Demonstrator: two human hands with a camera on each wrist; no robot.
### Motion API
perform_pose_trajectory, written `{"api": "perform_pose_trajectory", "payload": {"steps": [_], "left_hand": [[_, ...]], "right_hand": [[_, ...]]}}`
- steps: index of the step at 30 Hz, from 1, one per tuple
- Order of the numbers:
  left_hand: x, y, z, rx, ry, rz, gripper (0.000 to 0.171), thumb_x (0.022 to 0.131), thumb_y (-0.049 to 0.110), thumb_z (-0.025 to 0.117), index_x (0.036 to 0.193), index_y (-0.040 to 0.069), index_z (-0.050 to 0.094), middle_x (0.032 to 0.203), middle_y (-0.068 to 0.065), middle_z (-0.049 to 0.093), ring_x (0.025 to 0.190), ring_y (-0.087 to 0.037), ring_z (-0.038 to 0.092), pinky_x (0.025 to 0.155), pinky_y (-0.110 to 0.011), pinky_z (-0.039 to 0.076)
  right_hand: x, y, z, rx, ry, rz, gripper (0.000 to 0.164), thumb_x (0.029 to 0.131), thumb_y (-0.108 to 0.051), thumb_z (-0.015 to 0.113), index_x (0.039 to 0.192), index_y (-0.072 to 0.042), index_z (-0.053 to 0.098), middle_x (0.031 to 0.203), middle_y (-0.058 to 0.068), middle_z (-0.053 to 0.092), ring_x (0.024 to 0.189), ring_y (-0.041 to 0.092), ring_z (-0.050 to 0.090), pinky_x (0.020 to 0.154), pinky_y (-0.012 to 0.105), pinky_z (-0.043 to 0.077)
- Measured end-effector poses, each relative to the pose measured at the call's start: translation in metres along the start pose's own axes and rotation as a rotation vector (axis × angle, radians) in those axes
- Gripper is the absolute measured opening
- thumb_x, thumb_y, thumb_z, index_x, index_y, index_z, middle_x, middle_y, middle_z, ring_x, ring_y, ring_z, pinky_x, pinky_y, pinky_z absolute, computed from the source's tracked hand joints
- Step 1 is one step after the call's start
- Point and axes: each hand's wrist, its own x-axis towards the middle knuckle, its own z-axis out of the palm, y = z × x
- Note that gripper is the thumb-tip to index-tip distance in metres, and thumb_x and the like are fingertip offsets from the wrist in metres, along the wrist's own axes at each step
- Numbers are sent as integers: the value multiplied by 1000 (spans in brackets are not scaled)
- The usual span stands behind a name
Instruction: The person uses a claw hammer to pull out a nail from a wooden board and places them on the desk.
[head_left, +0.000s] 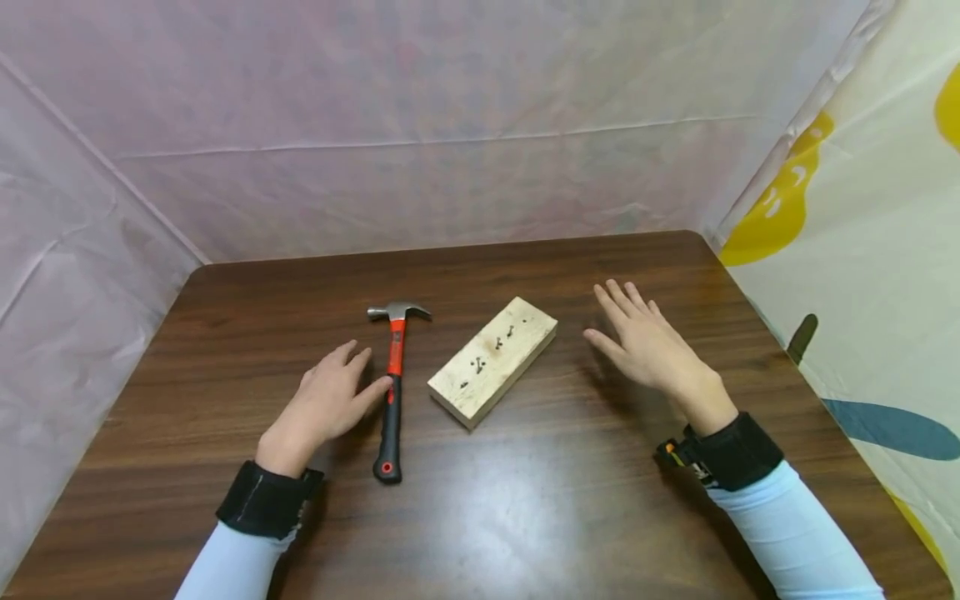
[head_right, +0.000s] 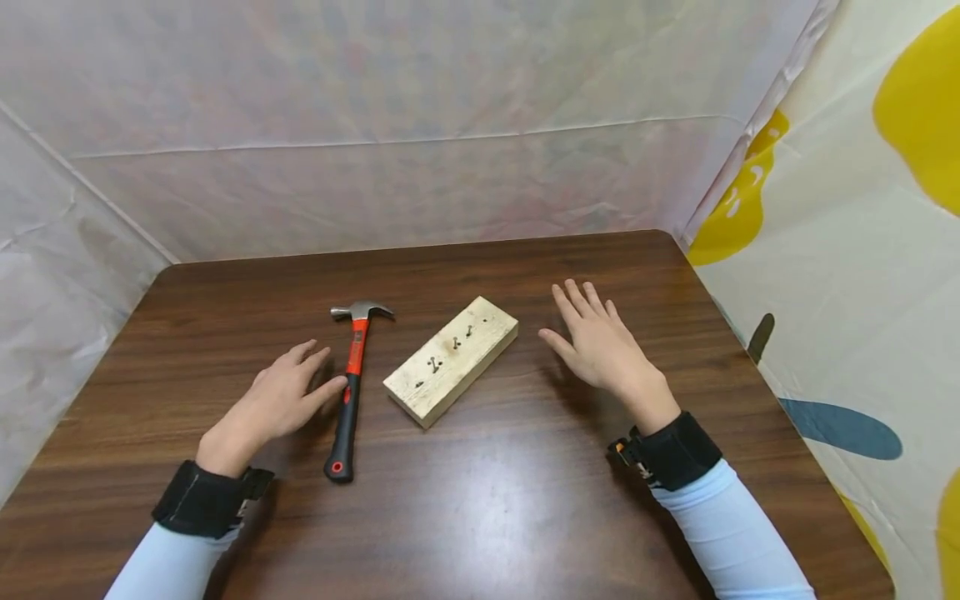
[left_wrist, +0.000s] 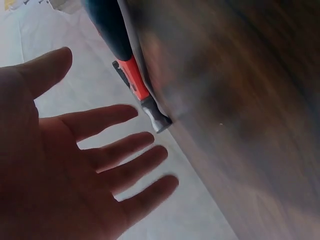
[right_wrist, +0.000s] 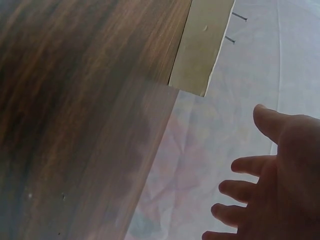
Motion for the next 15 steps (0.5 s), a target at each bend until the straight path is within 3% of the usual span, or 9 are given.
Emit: {"api": "perform_pose_trajectory", "payload": {"steps": [5,9,15], "left_hand": [[3,2,2,-1,11,-11,69,105,45,57,140,-14,53,139,-35,47,124,-49,49,101,-64,45],[7,3,2,1,-3,-18,61,103,44,60,130,-12,62,113,-24,58,98,-36,57,81,-52,54],[15,7,3,-8,-42,-21,50,101,43,64,112,-5,65,83,-10,54,71,-24,52,57,-36,43]], "right_hand": [[0,1,1,-2,-2,5,77,110,-53,35,165,-5,9,169,21,2,154,43,-2,120,67,5],[1,-1,1,-13,-3,9,77,110,-53,36,164,-5,10,169,21,3,153,44,1,119,68,7],[1,-3,0,-20,-9,18,77,110,-53,36,165,-6,9,169,22,3,154,44,1,119,69,7]]}}
